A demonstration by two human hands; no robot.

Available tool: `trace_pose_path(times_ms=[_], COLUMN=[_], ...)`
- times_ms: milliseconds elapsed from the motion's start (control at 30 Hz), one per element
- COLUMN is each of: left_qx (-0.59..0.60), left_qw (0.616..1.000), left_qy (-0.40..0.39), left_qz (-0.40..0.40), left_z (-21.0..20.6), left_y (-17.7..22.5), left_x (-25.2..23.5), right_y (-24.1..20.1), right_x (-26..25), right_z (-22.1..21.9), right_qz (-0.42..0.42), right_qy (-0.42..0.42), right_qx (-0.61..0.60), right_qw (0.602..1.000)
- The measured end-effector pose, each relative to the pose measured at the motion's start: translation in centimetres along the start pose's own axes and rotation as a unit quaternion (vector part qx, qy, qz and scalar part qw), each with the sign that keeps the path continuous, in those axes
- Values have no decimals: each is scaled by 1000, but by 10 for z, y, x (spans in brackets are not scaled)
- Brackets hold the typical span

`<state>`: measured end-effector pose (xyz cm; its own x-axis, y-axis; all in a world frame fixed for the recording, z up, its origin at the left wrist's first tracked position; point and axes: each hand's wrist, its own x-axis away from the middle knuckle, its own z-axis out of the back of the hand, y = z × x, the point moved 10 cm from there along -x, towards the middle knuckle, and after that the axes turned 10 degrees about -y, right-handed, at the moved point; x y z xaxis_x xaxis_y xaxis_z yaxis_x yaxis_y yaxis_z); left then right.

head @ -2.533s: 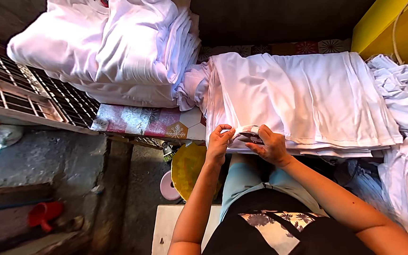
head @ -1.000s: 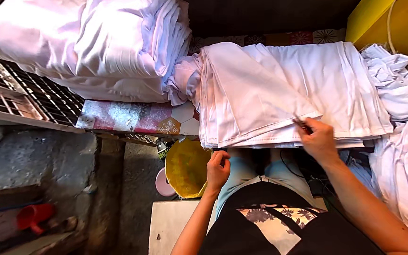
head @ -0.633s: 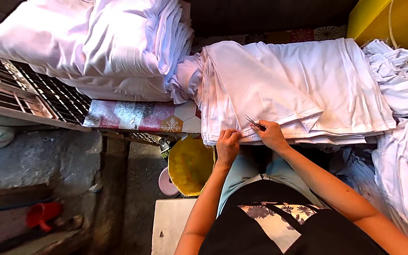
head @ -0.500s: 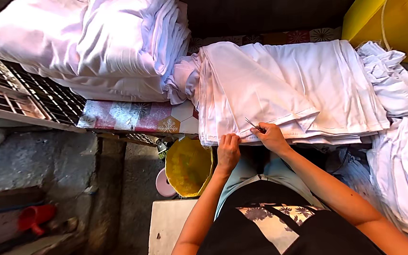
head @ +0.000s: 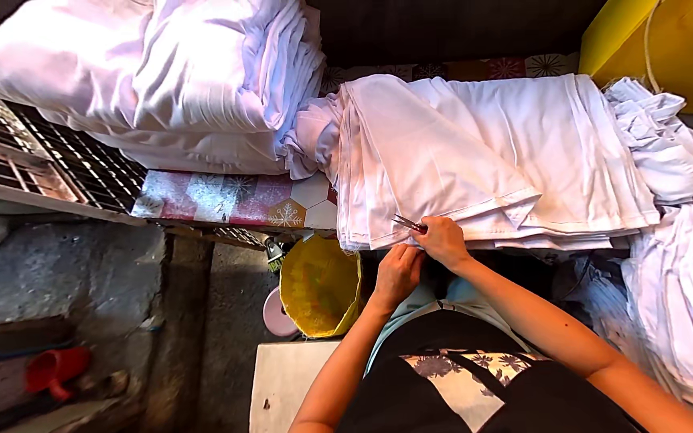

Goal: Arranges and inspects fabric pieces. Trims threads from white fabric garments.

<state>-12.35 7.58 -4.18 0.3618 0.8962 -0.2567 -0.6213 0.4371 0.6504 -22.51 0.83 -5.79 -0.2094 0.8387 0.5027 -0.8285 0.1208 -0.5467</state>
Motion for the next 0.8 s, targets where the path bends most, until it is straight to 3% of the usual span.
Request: trace_pose_path(times_ms=[100,233,400,533,667,800], left_qx=[63,107,-32,-58,2,49], left_qw=[989,961,950,959,962,957], left_qy=[52,5,-84,-76,-69,-47], left_qz=[125,256,299,268,266,283], left_z=[13,12,5,1,2,5], left_y=[-20,-39,-29,-28,-30,-36], left_x=[0,-11,-35,-44,-32,-16], right_y=[14,28,42,46,44,42], right_x=[0,2,0,-2,6,27], right_z=[-1,-3,3,3,0,-22], right_qz=[-10,16,33,26,11,-12], right_qy=[-45,-27,25,16,-68,-199], right_qx=[-75,-184,-307,-397,-451,-412], right_qw=[996,982,951,917,890,889])
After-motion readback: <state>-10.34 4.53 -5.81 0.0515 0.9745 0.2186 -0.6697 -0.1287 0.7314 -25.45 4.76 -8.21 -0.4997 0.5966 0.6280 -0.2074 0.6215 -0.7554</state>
